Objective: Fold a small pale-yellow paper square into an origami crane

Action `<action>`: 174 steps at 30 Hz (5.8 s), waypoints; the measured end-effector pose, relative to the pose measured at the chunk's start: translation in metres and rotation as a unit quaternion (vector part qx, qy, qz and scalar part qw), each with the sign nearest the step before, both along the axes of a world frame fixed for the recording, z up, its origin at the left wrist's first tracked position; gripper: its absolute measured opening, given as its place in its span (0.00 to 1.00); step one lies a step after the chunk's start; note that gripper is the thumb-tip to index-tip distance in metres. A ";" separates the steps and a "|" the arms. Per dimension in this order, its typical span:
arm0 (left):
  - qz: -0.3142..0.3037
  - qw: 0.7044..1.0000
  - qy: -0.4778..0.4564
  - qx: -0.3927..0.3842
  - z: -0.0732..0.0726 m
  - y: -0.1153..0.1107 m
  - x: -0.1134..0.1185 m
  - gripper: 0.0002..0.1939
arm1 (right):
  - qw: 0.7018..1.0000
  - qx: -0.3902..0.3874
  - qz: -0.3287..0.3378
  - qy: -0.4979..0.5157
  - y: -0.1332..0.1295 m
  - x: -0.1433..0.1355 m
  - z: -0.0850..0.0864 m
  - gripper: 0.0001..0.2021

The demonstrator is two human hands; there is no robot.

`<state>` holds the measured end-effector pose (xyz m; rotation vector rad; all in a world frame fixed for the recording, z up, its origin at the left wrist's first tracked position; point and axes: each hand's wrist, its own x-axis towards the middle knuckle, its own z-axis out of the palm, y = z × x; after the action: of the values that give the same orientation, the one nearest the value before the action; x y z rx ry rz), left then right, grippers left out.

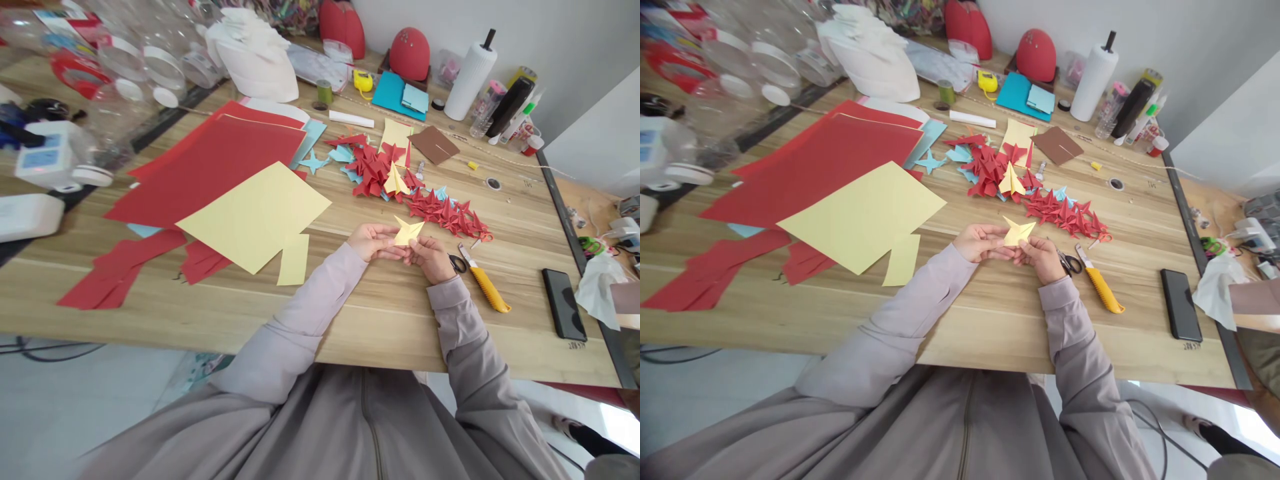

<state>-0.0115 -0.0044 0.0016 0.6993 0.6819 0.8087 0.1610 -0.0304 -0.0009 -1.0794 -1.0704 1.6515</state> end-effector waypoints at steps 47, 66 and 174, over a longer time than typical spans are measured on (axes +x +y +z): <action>0.097 0.938 0.153 0.295 -0.010 -0.003 0.008 0.08 | 0.997 0.035 -0.037 -0.051 -0.004 -0.004 0.001 0.12; 0.143 0.949 0.172 0.222 -0.004 -0.004 0.010 0.12 | 0.991 0.116 -0.025 -0.065 -0.006 -0.009 0.004 0.16; 0.073 0.989 0.121 0.047 -0.006 -0.001 0.014 0.12 | 0.973 0.091 -0.172 -0.124 0.000 -0.013 -0.004 0.16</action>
<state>0.0025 -0.0053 -0.0046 0.8495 0.9267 0.9036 0.1481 -0.0301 -0.0048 -1.2891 -1.0962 1.1452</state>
